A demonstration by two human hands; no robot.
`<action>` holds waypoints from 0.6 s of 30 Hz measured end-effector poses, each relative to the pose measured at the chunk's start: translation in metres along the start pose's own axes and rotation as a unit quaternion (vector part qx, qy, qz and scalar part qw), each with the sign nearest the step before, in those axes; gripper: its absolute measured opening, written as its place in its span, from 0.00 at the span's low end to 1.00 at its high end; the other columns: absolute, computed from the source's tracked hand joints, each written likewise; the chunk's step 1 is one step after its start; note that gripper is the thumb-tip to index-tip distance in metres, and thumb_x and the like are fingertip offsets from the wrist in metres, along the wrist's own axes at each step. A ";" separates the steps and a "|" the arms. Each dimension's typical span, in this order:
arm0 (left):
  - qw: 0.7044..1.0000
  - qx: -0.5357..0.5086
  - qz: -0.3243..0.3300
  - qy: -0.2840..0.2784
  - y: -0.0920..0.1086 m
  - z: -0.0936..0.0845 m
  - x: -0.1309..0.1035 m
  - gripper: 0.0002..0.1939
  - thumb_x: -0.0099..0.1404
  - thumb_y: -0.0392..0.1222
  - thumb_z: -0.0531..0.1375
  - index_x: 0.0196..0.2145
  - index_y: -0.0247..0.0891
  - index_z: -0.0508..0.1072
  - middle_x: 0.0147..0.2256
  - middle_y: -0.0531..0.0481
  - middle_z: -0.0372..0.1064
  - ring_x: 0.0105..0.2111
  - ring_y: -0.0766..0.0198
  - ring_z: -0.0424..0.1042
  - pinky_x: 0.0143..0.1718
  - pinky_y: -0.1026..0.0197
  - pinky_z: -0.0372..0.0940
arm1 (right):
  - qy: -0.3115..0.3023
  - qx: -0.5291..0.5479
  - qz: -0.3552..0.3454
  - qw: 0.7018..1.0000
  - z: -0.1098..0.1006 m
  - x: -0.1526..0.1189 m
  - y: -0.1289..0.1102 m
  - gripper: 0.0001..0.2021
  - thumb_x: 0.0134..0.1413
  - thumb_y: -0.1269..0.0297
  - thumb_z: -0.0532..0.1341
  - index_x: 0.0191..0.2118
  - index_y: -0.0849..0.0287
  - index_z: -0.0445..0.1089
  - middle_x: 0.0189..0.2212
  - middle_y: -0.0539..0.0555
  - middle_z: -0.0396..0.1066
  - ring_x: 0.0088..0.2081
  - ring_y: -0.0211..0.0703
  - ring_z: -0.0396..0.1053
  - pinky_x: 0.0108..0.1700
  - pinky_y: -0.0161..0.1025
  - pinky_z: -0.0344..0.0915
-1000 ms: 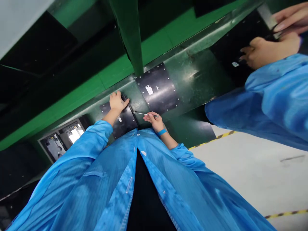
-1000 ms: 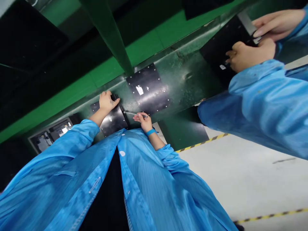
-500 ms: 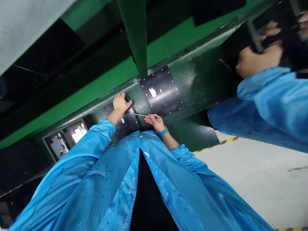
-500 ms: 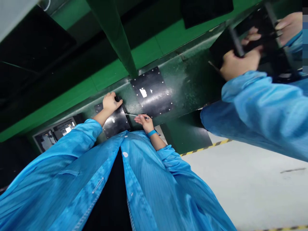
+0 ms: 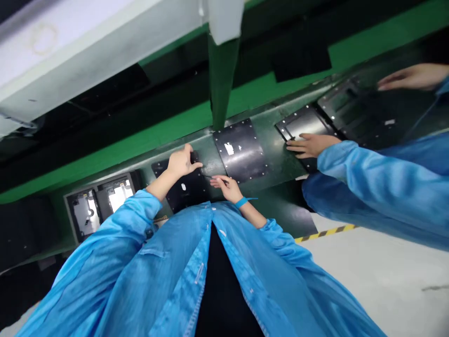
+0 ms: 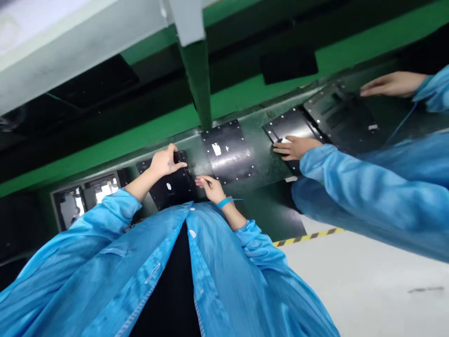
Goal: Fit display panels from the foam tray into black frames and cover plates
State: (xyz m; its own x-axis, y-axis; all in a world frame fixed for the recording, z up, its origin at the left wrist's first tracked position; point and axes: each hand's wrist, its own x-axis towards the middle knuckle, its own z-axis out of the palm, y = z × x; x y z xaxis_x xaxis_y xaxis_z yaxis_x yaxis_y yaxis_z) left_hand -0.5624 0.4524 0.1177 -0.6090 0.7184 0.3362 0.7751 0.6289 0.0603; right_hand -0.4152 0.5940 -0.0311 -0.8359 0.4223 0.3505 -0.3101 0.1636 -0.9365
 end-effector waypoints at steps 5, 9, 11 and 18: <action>0.974 -0.079 0.201 0.076 0.052 -0.068 -0.078 0.29 0.66 0.66 0.64 0.49 0.38 0.72 0.39 0.46 0.78 0.43 0.51 0.78 0.43 0.54 0.68 | -0.038 -0.126 -0.064 0.989 -0.002 -0.035 -0.013 0.34 0.49 0.28 0.65 0.42 0.58 0.76 0.44 0.64 0.80 0.48 0.63 0.78 0.53 0.56 0.74; 0.928 -0.149 0.201 0.277 0.066 -0.069 -0.077 0.24 0.73 0.60 0.59 0.56 0.39 0.72 0.56 0.43 0.72 0.62 0.56 0.66 0.67 0.54 0.59 | 0.070 -0.284 -0.065 0.954 -0.024 -0.035 -0.050 0.32 0.52 0.30 0.60 0.36 0.60 0.75 0.35 0.67 0.79 0.40 0.65 0.78 0.42 0.53 0.74; 0.931 -0.186 0.075 0.306 0.044 -0.040 -0.076 0.23 0.73 0.55 0.60 0.58 0.40 0.71 0.63 0.41 0.65 0.67 0.56 0.60 0.71 0.54 0.54 | 0.107 -0.367 -0.060 0.922 -0.033 -0.031 -0.069 0.34 0.52 0.31 0.57 0.40 0.62 0.75 0.35 0.69 0.78 0.41 0.66 0.77 0.39 0.51 0.72; 0.857 -0.329 -0.284 0.276 -0.085 0.113 -0.209 0.18 0.60 0.39 0.67 0.48 0.38 0.73 0.56 0.36 0.68 0.62 0.45 0.66 0.67 0.42 0.59 | 0.083 -0.496 0.050 0.863 -0.038 -0.025 -0.060 0.23 0.47 0.41 0.50 0.32 0.56 0.67 0.31 0.70 0.75 0.39 0.66 0.74 0.38 0.52 0.68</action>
State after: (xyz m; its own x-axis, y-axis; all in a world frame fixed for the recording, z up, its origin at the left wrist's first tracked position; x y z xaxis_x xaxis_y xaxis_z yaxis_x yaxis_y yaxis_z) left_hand -0.5200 0.2828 -0.0638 -0.8884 -0.0130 0.4590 0.4169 0.3961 0.8181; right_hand -0.3586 0.6075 0.0162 -0.7337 0.5869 0.3423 0.3689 0.7672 -0.5247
